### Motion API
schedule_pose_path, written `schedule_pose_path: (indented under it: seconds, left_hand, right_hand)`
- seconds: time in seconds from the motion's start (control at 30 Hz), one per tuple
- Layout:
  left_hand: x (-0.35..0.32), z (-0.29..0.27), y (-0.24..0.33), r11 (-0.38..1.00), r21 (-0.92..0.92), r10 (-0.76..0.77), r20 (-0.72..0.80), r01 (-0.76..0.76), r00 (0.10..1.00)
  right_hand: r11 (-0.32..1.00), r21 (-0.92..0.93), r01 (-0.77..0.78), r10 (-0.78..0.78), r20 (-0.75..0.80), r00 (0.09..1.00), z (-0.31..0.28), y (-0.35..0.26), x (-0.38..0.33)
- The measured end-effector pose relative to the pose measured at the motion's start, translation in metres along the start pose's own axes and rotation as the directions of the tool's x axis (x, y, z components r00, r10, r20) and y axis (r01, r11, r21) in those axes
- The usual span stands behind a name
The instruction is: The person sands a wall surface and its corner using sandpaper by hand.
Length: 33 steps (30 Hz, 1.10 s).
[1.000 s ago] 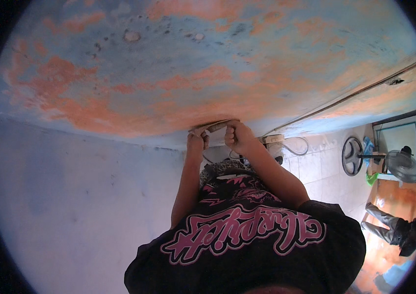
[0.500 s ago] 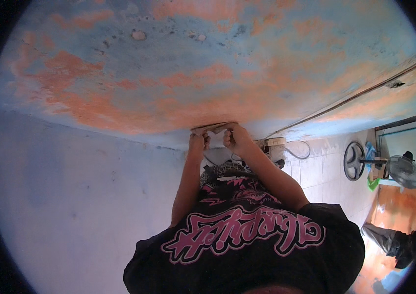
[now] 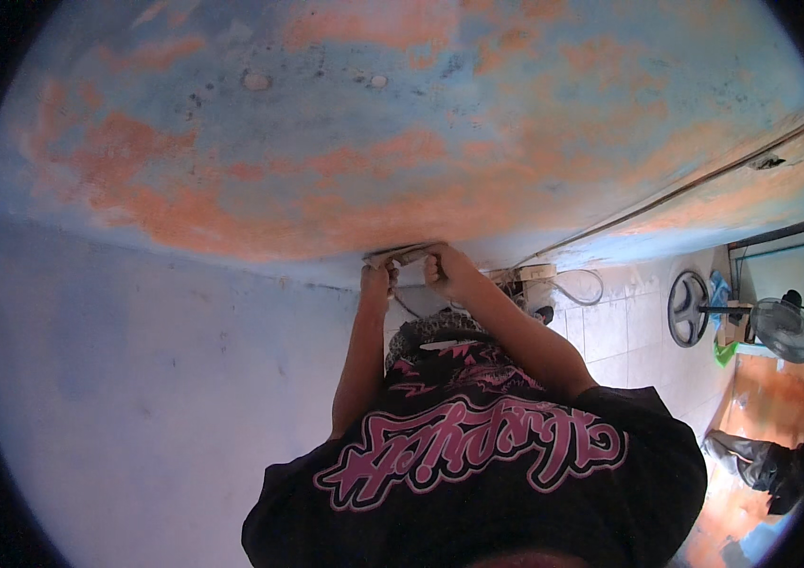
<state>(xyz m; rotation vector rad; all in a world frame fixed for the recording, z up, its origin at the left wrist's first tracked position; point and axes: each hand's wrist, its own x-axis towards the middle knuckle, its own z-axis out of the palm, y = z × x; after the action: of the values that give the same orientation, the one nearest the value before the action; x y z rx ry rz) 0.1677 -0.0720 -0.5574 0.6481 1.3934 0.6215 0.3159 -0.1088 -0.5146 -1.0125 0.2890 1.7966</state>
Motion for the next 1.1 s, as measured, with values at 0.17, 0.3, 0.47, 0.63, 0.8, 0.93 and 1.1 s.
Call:
schedule_pose_path:
  seconds: [0.17, 0.3, 0.47, 0.63, 0.8, 0.93, 1.1]
  left_hand:
    - [0.008, 0.002, -0.012, 0.973, -0.019, 0.229, 0.131, -0.229, 0.964]
    - [0.012, -0.003, -0.006, 0.999, -0.045, -0.018, -0.028, 0.017, 0.999]
    - [0.003, 0.009, -0.005, 0.995, -0.069, 0.074, 0.021, -0.072, 0.997]
    - [0.014, -0.009, -0.004, 0.985, -0.167, -0.031, 0.034, 0.037, 0.999]
    - [-0.009, 0.019, 0.001, 0.996, -0.077, 0.045, -0.056, -0.049, 0.997]
    - [0.003, 0.007, 0.0, 0.983, -0.179, 0.034, -0.001, -0.033, 0.999]
    - [0.007, -0.004, -0.007, 0.982, -0.188, -0.011, -0.001, 0.01, 1.0]
  right_hand:
    - [0.989, -0.11, 0.098, -0.092, 0.055, 0.994, 0.006, -0.01, -0.027]
    - [0.993, -0.071, 0.094, -0.089, 0.062, 0.994, -0.001, 0.005, -0.002]
    - [0.998, 0.053, -0.025, 0.016, 0.168, 0.986, -0.013, -0.014, -0.01]
    - [1.0, -0.004, 0.029, -0.029, 0.054, 0.998, 0.008, 0.008, 0.003]
    - [0.998, 0.054, -0.025, 0.019, 0.094, 0.995, -0.014, -0.01, 0.003]
    - [0.998, 0.052, -0.032, 0.026, 0.116, 0.993, -0.003, -0.005, -0.003]
    - [0.991, 0.06, -0.118, 0.114, 0.067, 0.991, 0.0, 0.0, 0.002]
